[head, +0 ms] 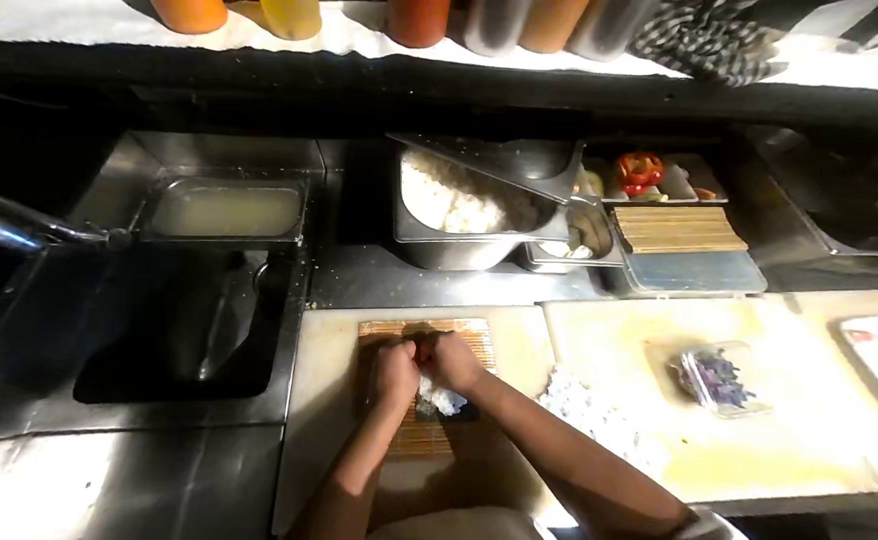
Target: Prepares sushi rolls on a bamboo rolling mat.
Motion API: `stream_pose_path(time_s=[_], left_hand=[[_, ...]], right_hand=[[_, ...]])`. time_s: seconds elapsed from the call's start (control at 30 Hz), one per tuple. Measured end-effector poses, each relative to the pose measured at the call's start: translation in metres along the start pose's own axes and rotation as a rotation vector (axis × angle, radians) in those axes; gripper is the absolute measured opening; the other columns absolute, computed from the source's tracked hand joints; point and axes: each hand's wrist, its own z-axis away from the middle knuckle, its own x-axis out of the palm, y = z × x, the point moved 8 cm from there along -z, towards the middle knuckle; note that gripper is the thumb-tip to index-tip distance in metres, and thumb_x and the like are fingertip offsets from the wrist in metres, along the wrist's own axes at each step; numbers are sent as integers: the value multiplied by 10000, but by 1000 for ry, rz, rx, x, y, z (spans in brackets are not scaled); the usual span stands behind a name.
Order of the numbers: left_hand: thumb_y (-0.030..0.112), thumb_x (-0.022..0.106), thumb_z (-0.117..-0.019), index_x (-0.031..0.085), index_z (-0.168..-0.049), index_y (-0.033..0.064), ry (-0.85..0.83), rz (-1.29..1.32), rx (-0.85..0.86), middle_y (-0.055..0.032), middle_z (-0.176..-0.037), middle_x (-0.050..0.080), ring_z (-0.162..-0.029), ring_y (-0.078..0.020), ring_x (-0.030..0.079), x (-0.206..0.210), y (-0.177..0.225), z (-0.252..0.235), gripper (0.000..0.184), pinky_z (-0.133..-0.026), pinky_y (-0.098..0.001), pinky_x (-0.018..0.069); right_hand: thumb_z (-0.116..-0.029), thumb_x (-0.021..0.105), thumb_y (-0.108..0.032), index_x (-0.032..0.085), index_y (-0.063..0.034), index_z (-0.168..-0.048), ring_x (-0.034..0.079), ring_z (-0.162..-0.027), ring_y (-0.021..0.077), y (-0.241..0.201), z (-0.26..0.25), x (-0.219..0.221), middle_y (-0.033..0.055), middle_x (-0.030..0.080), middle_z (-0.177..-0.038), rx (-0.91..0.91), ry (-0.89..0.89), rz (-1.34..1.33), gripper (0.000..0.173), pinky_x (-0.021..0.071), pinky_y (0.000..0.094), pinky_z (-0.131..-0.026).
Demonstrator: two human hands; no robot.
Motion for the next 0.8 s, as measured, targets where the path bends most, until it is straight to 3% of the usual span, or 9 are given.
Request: stream_pose_path(time_s=[0.1, 0.17, 0.23, 0.3, 0.37, 0.47, 0.57, 0.67, 0.8], left_hand=[[96, 508, -1033, 707, -1179, 46, 28, -90, 8, -172, -1260, 672, -1205, -320, 642, -1, 5, 11, 252, -1020, -489, 520], [82, 480, -1037, 683, -1293, 74, 147, -127, 117, -158, -1416, 577, -1282, -305, 589, 3, 7, 19, 327, -1067, -439, 499], [58, 480, -1007, 651, -1337, 83, 144, -210, 213, -130, -1461, 546, -1368, -293, 509, 17, 5, 23, 372, -1136, -423, 428], [93, 503, -989, 681, -1290, 88, 98, -264, 195, -103, -1436, 577, -1385, -286, 492, 21, 1, 28, 350, -1151, -425, 405], [124, 515, -982, 714, -1237, 75, 98, -169, 151, -120, -1396, 601, -1344, -284, 526, 23, -8, 40, 327, -1127, -413, 430], [187, 521, -1011, 699, -1252, 50, 22, 57, 130, -154, -1350, 621, -1251, -265, 604, 32, -9, 44, 329, -1077, -401, 483], [213, 617, -992, 689, -1234, 26, -3, 93, 88, -159, -1310, 644, -1227, -267, 624, 31, -3, 37, 313, -1071, -408, 490], [158, 645, -969, 707, -1162, 31, -12, 99, 35, -140, -1203, 698, -1163, -264, 659, 33, -5, 24, 239, -1030, -435, 512], [137, 606, -978, 717, -1124, 43, -23, 101, -2, -130, -1123, 724, -1103, -256, 684, 32, -7, 20, 206, -988, -443, 529]], right_hand=[[-996, 618, -244, 742, -88, -1189, 675, -1145, 350, 18, 39, -5, 177, 708, -1211, 126, 29, -15, 277, 529, 551, -995], [-956, 692, -323, 667, -141, -1365, 633, -1209, 340, 36, 65, 2, 186, 621, -1347, 254, 27, -32, 449, 520, 514, -1026], [-970, 666, -237, 611, -147, -1439, 628, -1228, 325, 43, 75, 20, 192, 577, -1408, 233, 88, -47, 480, 527, 461, -1036], [-976, 576, -81, 681, -114, -1356, 636, -1232, 307, 43, 74, 19, 179, 623, -1372, 97, 231, -28, 395, 527, 422, -1052], [-947, 536, -19, 724, -108, -1290, 619, -1263, 312, 42, 74, 14, 156, 652, -1352, 8, 261, -4, 401, 507, 436, -1078], [-975, 570, -164, 692, -117, -1341, 587, -1303, 297, 43, 71, 12, 146, 618, -1410, 7, 166, -42, 389, 469, 447, -1112], [-970, 648, -204, 735, -59, -1225, 692, -1046, 267, 33, 63, 1, 163, 687, -1216, 31, 243, -162, 306, 560, 419, -961], [-962, 650, -192, 781, -48, -1017, 696, -1060, 280, 30, 45, 10, 141, 726, -1118, 63, 176, -180, 202, 545, 471, -973], [-949, 651, -181, 765, -41, -968, 700, -1038, 316, 32, 32, 13, 145, 733, -1079, 126, 124, -138, 182, 546, 534, -936]])
